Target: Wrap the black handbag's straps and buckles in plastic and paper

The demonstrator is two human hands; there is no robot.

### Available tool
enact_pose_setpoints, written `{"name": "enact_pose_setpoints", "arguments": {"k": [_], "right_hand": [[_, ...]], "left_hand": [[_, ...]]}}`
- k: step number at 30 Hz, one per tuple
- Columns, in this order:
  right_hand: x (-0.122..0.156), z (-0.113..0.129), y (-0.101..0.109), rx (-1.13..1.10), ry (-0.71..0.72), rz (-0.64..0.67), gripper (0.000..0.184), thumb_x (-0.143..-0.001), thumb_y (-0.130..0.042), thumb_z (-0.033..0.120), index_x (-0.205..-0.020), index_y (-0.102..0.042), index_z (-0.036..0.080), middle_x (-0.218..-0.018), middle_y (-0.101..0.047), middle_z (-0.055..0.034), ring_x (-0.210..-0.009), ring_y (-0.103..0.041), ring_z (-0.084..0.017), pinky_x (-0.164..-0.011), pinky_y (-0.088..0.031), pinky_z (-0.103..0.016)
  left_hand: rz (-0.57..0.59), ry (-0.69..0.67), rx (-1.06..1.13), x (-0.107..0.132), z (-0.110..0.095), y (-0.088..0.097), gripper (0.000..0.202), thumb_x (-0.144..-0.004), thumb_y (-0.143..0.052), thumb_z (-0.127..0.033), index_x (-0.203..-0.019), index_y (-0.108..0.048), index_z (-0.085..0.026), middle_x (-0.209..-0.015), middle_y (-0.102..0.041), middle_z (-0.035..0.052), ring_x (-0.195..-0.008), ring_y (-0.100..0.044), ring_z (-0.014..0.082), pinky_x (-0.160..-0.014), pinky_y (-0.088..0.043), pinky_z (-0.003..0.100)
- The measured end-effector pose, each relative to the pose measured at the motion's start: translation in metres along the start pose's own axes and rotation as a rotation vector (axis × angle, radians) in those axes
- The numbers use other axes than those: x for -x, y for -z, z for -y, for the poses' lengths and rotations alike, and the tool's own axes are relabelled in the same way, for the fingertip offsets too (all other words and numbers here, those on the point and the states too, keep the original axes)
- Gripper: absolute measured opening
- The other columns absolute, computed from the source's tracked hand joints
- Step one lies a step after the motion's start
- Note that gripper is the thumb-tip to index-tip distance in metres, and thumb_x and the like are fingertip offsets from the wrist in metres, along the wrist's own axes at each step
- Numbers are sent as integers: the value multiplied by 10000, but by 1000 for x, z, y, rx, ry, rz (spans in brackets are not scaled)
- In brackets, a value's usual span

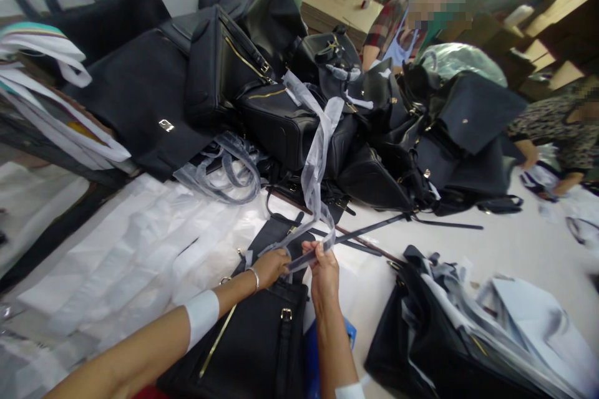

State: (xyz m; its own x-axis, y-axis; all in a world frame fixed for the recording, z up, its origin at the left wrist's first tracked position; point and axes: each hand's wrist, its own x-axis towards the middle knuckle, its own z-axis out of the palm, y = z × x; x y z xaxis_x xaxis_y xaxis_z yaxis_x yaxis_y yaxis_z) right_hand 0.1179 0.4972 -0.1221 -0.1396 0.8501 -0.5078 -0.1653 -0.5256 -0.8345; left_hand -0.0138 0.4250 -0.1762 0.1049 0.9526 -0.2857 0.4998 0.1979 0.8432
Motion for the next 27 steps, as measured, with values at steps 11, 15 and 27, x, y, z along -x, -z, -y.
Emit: {"name": "enact_pose_setpoints", "arguments": {"k": [11, 15, 27], "right_hand": [[-7, 17, 23, 303, 165, -274, 535, -721, -679, 476, -1147, -537, 185, -1054, -667, -88, -974, -615, -225, -779, -491, -334], [5, 11, 0, 502, 340, -227, 478, -794, -616, 450, -1204, -524, 223, -1128, -638, -72, -925, -619, -185, -787, -472, -292], [-14, -22, -44, 278, -13, 159, 435, -717, -690, 496, -979, -590, 164, -799, -677, -31, -510, -550, -91, -457, -474, -213]], "left_hand": [[-176, 89, -82, 34, -19, 26, 394, -823, -495, -113, -1201, -465, -217, -1177, -568, 72, -1091, -550, 203, -960, -413, 323], [-302, 215, -124, 35, -11, 42, 259, -882, -427, -189, -1124, -517, -187, -1108, -566, 94, -1040, -565, 224, -917, -434, 357], [-225, 173, -17, 33, 3, 41, 139, -851, -475, -251, -896, -594, -196, -835, -629, 13, -765, -612, 161, -708, -447, 266]]}}
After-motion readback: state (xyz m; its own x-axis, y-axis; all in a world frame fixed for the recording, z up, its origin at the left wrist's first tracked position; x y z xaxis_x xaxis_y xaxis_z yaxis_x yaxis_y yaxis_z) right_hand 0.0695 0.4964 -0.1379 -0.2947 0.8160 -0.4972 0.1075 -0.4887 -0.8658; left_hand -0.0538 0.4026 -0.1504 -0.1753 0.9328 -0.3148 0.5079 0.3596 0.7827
